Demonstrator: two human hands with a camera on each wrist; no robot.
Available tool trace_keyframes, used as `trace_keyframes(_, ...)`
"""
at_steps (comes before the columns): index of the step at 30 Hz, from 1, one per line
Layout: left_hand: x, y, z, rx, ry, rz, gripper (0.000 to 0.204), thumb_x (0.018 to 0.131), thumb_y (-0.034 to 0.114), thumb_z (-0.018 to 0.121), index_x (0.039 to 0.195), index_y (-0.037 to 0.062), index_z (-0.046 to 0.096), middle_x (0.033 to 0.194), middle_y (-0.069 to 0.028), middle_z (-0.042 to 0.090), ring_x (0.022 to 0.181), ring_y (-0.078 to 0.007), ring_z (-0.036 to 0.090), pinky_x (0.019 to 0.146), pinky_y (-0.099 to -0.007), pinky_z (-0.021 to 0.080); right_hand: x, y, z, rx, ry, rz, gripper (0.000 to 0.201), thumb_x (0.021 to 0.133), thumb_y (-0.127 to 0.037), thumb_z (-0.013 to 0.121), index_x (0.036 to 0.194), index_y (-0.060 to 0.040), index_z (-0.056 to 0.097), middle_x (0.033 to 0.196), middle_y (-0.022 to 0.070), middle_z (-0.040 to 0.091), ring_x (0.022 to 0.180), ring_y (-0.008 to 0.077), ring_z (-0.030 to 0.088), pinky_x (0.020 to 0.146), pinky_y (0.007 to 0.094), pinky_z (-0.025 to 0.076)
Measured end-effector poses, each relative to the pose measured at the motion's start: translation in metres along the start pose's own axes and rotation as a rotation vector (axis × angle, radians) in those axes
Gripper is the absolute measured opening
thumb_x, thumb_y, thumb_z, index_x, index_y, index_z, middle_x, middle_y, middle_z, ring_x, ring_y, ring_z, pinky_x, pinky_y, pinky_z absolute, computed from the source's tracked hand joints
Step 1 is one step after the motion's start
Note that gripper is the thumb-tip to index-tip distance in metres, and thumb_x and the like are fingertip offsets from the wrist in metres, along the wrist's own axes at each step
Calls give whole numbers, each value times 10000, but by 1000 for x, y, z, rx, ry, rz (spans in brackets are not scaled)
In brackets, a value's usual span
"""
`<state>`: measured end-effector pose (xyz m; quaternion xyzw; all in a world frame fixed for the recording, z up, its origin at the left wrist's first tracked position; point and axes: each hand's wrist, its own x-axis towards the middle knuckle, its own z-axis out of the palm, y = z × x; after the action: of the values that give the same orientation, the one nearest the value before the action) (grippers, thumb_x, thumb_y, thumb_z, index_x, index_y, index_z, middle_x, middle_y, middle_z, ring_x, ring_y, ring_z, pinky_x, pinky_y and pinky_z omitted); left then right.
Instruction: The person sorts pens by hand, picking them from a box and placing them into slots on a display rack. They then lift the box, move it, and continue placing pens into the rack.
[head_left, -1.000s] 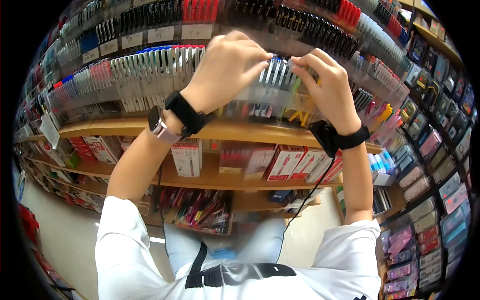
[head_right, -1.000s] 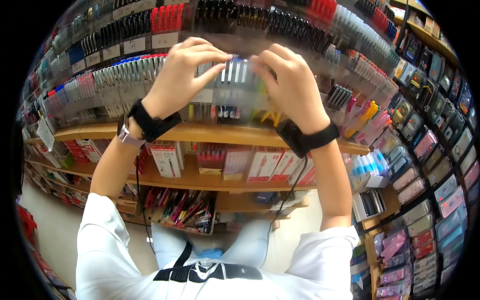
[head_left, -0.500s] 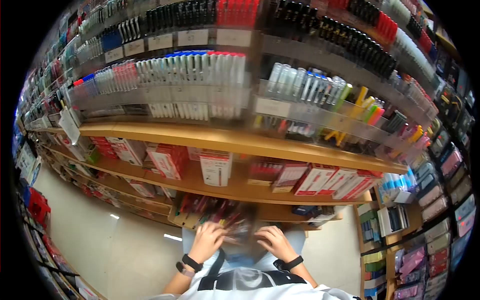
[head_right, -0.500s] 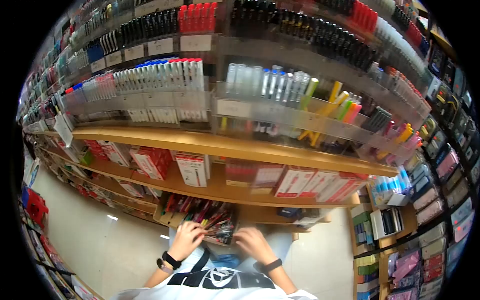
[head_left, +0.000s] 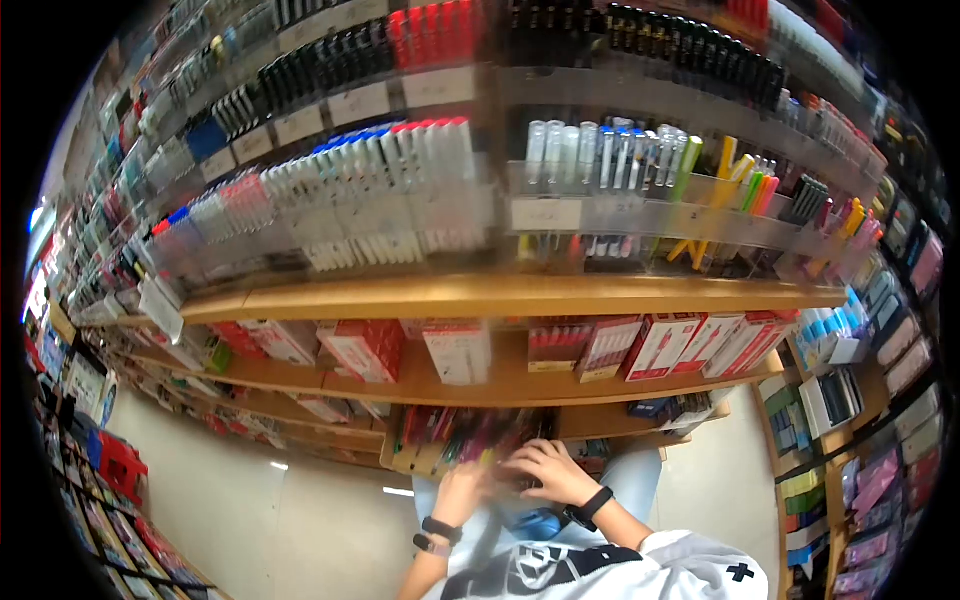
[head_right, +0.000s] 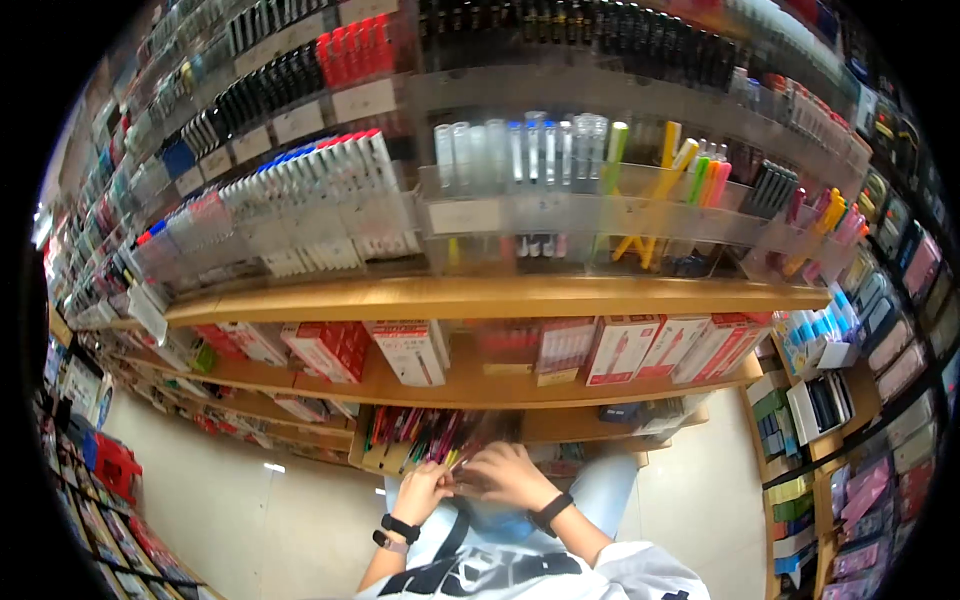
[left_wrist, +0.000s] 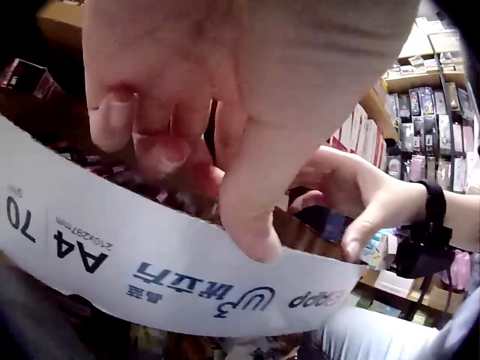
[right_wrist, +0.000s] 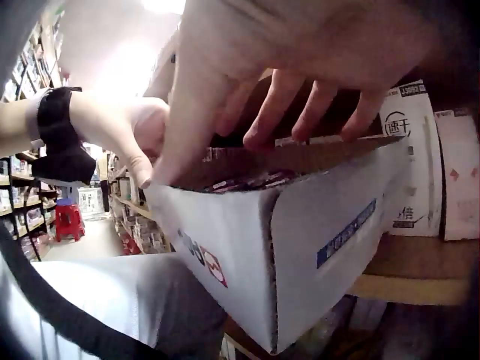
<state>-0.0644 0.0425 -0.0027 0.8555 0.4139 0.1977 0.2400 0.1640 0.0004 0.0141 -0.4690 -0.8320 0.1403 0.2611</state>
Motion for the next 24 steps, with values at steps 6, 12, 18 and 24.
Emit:
trace_keyframes(6,-13,-6,11,52,140,-70,194,722,260,769,840,130,686,912,-39,639,1017,-254,544,886,-413,354,-32,14,21,-31,93,96,608,707,-442,776,1253,-258,579,1360,5,505,1360,341,337,1114,584,226)
trace_keyframes(12,-41,-18,32,447,224,-76,451,785,237,770,1200,135,625,1264,-148,563,1163,-314,527,942,-386,476,-58,33,58,-33,352,165,522,680,-565,759,1096,-261,678,1231,-20,593,1321,288,406,1111,621,186)
trace_keyframes(18,-24,-45,47,416,329,-18,428,694,499,751,865,119,654,889,-58,571,932,-268,511,913,-504,301,-50,41,68,-197,434,73,365,628,-524,788,842,-236,718,807,-40,610,1146,243,529,1026,565,317)
trace_keyframes(24,-21,-50,47,483,368,45,456,742,577,678,865,139,654,885,-32,598,884,-250,524,845,-452,333,-45,61,87,-255,546,-128,406,610,-545,767,721,-179,630,709,-17,519,838,197,571,868,487,385)
